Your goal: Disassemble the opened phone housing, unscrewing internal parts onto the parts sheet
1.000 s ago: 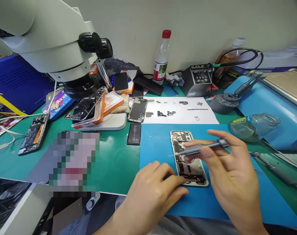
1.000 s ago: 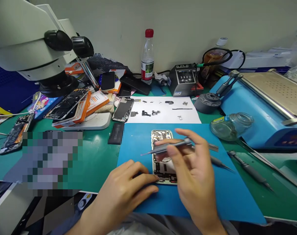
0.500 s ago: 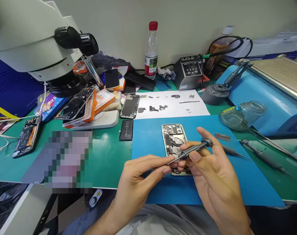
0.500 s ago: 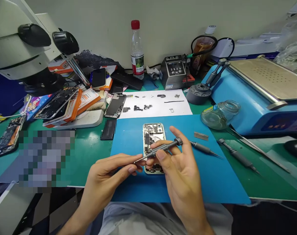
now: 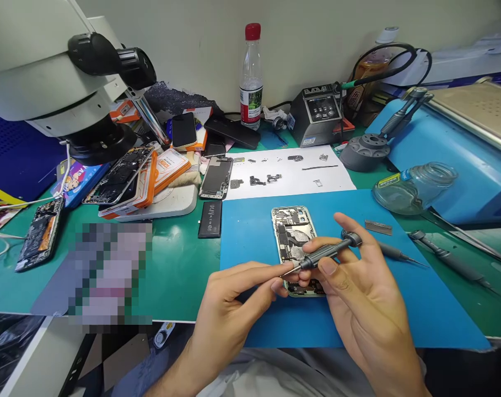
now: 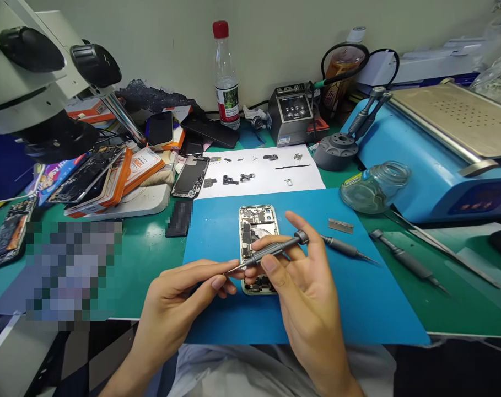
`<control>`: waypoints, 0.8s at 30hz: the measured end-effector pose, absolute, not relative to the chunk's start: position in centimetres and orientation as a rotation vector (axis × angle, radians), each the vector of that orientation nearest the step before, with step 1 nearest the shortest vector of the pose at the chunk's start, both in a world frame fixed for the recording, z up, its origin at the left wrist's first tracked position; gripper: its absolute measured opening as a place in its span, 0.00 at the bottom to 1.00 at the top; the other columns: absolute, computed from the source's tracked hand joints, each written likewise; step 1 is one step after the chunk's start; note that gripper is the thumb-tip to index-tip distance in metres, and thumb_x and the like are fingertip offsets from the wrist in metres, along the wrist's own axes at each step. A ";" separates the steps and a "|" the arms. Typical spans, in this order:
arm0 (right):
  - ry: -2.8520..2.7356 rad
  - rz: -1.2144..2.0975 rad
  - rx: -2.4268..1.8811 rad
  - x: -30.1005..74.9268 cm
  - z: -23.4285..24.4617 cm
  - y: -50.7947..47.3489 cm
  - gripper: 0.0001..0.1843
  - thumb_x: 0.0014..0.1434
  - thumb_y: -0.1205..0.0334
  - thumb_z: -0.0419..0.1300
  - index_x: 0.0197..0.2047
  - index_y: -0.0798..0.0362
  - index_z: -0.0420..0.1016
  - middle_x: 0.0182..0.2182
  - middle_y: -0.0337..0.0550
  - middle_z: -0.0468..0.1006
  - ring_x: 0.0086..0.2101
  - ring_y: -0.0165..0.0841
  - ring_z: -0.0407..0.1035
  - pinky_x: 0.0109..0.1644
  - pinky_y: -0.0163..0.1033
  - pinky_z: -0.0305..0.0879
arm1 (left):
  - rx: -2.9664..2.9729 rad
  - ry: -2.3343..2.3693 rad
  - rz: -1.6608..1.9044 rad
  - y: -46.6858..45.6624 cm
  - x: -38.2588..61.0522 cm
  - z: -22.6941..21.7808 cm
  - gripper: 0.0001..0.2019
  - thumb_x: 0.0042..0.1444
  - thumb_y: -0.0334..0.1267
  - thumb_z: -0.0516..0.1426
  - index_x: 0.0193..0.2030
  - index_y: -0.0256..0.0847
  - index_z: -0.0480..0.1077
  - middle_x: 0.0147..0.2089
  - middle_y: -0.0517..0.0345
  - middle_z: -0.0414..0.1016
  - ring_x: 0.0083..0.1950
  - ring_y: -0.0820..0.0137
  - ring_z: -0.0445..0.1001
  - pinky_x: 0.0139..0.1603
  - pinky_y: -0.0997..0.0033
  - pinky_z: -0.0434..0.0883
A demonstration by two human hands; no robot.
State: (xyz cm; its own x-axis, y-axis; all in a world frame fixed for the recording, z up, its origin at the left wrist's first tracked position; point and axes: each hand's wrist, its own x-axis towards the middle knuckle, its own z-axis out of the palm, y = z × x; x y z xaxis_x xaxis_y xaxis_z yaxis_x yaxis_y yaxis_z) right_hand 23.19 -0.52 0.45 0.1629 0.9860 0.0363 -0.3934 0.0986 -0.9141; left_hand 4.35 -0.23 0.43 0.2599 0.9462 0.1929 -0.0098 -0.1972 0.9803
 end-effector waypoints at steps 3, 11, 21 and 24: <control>-0.840 1.213 -0.924 23.1 0.5 -0.6 0.30 0.70 0.59 0.71 0.70 0.40 0.68 0.44 0.40 0.85 0.33 0.32 0.83 0.39 0.34 0.85 | 1.462 0.918 1.133 -0.2 4.3 0.3 0.14 0.74 0.32 0.64 0.59 0.52 0.87 0.47 0.61 0.91 0.42 0.74 0.87 0.47 0.80 0.81; -0.815 1.268 -0.923 23.3 0.6 -0.6 0.29 0.70 0.59 0.70 0.70 0.40 0.70 0.44 0.39 0.86 0.33 0.31 0.83 0.39 0.33 0.85 | 1.445 0.897 1.138 -0.1 4.3 0.4 0.17 0.71 0.28 0.65 0.59 0.54 0.87 0.49 0.60 0.92 0.43 0.71 0.89 0.48 0.77 0.85; -0.856 1.265 -0.950 23.3 0.7 -0.5 0.26 0.70 0.58 0.71 0.67 0.39 0.70 0.43 0.39 0.86 0.31 0.32 0.83 0.36 0.34 0.85 | 1.443 0.893 1.152 0.0 4.1 0.2 0.18 0.70 0.27 0.67 0.58 0.56 0.86 0.47 0.64 0.92 0.43 0.75 0.89 0.48 0.83 0.83; -0.835 1.282 -0.934 23.3 0.7 -0.5 0.26 0.70 0.59 0.71 0.66 0.39 0.71 0.43 0.38 0.86 0.31 0.31 0.83 0.37 0.32 0.85 | 1.448 0.891 1.155 0.0 4.1 0.1 0.18 0.70 0.27 0.67 0.58 0.55 0.86 0.46 0.64 0.92 0.43 0.74 0.89 0.48 0.83 0.83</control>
